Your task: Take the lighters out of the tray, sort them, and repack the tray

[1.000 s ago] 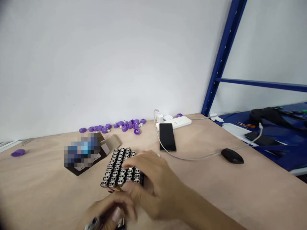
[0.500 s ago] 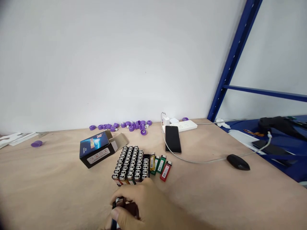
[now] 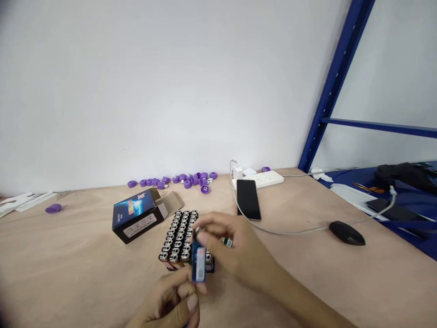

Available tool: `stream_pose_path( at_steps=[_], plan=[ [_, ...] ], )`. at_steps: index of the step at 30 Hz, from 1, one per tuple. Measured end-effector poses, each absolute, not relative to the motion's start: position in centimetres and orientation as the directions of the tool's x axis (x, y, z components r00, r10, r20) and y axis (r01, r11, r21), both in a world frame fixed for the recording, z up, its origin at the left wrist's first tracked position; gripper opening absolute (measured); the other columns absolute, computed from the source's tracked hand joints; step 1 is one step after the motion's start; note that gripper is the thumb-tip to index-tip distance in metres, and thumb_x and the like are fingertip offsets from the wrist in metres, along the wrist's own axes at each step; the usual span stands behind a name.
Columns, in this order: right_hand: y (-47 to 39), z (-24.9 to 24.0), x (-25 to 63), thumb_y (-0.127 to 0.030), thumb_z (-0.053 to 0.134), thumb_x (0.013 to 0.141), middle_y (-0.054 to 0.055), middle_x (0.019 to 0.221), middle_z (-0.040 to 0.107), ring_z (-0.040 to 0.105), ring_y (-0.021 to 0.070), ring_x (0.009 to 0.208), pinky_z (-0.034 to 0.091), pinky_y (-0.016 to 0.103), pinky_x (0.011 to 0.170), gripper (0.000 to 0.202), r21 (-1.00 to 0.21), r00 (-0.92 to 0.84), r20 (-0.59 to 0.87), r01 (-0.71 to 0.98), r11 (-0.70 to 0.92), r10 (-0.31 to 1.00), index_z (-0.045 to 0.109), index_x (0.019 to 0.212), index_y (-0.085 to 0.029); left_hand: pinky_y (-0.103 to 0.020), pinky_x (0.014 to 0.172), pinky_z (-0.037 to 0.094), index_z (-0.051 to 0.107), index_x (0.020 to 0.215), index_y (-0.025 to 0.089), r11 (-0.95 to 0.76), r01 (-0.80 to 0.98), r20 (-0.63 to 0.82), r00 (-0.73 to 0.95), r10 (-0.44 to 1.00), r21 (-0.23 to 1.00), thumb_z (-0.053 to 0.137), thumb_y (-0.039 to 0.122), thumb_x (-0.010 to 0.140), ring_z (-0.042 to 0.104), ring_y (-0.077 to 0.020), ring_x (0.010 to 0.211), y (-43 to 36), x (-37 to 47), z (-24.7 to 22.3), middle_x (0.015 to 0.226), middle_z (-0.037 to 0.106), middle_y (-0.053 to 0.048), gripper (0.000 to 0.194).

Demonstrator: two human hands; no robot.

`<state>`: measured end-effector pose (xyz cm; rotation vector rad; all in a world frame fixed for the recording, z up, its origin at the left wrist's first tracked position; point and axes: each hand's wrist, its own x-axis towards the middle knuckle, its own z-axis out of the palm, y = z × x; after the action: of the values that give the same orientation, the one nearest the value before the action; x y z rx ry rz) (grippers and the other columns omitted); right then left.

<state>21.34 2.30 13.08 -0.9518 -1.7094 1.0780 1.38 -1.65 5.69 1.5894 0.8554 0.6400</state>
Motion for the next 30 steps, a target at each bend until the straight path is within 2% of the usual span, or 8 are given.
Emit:
stream_pose_path(
  at_steps=[3,6,8,10,13,16,25,30],
  plan=[
    [5.1,12.3,23.2,-0.039,0.061,0.088,0.003,0.075,0.075,0.071,0.0205,0.070,0.056,0.029,0.062,0.025,-0.899,-0.094,0.367,0.219,0.379,0.925,0.069,0.100,-0.020,-0.023,0.067,0.055,0.058,0.107,0.017,-0.470,0.321,0.252,0.534,0.807,0.822,0.041,0.032,0.102,0.067,-0.0151,0.072,-0.5,1.1,7.3,0.080,0.070,-0.006,0.023],
    [7.5,9.7,24.3,-0.034,0.062,0.086,0.005,0.086,0.078,0.074,0.0220,0.078,0.060,0.032,0.071,0.022,-0.857,0.003,0.417,0.335,0.392,0.909,0.069,0.100,-0.019,-0.042,0.103,0.048,0.046,0.136,0.017,-0.789,0.488,0.524,0.592,0.613,0.372,0.045,0.016,0.096,0.053,-0.0274,0.127,0.9,0.7,7.8,0.134,0.058,-0.017,0.040],
    [8.4,7.9,24.5,-0.032,0.062,0.085,0.006,0.083,0.078,0.075,0.0226,0.075,0.061,0.032,0.067,0.020,-0.860,-0.013,0.392,0.349,0.372,0.920,0.069,0.097,-0.017,-0.052,0.112,0.038,0.028,0.151,0.013,-0.822,0.546,0.461,0.695,0.552,0.161,0.048,0.018,0.093,0.029,-0.0326,0.145,1.6,0.7,7.8,0.156,0.034,-0.020,0.061],
    [8.7,6.6,24.3,-0.031,0.061,0.086,0.007,0.083,0.079,0.076,0.0228,0.076,0.062,0.032,0.068,0.019,-0.864,-0.035,0.379,0.344,0.368,0.925,0.069,0.096,-0.017,-0.054,0.114,0.035,0.018,0.154,0.008,-0.830,0.557,0.346,0.773,0.531,0.031,0.051,0.023,0.091,0.020,-0.0339,0.149,2.2,0.8,7.6,0.161,0.024,-0.019,0.073],
    [8.3,5.8,23.7,-0.029,0.059,0.089,0.007,0.088,0.079,0.077,0.0216,0.082,0.062,0.030,0.073,0.018,-0.853,-0.062,0.391,0.350,0.386,0.918,0.068,0.098,-0.017,-0.052,0.114,0.034,0.022,0.154,0.007,-0.834,0.533,0.253,0.834,0.490,-0.141,0.054,0.025,0.090,0.028,-0.0328,0.146,2.6,1.2,7.4,0.159,0.032,-0.015,0.073],
    [7.8,5.4,22.9,-0.024,0.059,0.089,0.006,0.090,0.080,0.077,0.0209,0.084,0.061,0.030,0.077,0.016,-0.823,-0.107,0.413,0.380,0.421,0.904,0.069,0.099,-0.018,-0.049,0.113,0.033,0.030,0.151,0.006,-0.800,0.520,0.282,0.849,0.446,-0.300,0.052,0.024,0.092,0.035,-0.0325,0.143,2.7,1.4,7.2,0.156,0.038,-0.013,0.066],
    [7.7,4.1,22.6,-0.016,0.054,0.095,0.007,0.116,0.075,0.072,0.0213,0.100,0.055,0.030,0.088,0.029,-0.613,-0.347,0.514,0.491,0.618,0.785,0.065,0.121,-0.022,-0.047,0.114,0.021,0.045,0.143,0.003,-0.770,0.498,0.358,0.858,0.369,-0.399,0.050,0.020,0.093,0.042,-0.0331,0.137,3.0,1.6,6.9,0.148,0.049,-0.015,0.053],
    [7.7,4.2,23.0,-0.017,0.053,0.097,0.008,0.113,0.075,0.072,0.0217,0.096,0.054,0.030,0.084,0.027,-0.546,-0.365,0.501,0.569,0.614,0.784,0.062,0.122,-0.021,-0.048,0.113,0.021,0.048,0.140,0.001,-0.781,0.489,0.370,0.859,0.353,-0.388,0.048,0.016,0.094,0.045,-0.0341,0.134,3.0,1.7,7.0,0.145,0.053,-0.016,0.049]
  ],
)
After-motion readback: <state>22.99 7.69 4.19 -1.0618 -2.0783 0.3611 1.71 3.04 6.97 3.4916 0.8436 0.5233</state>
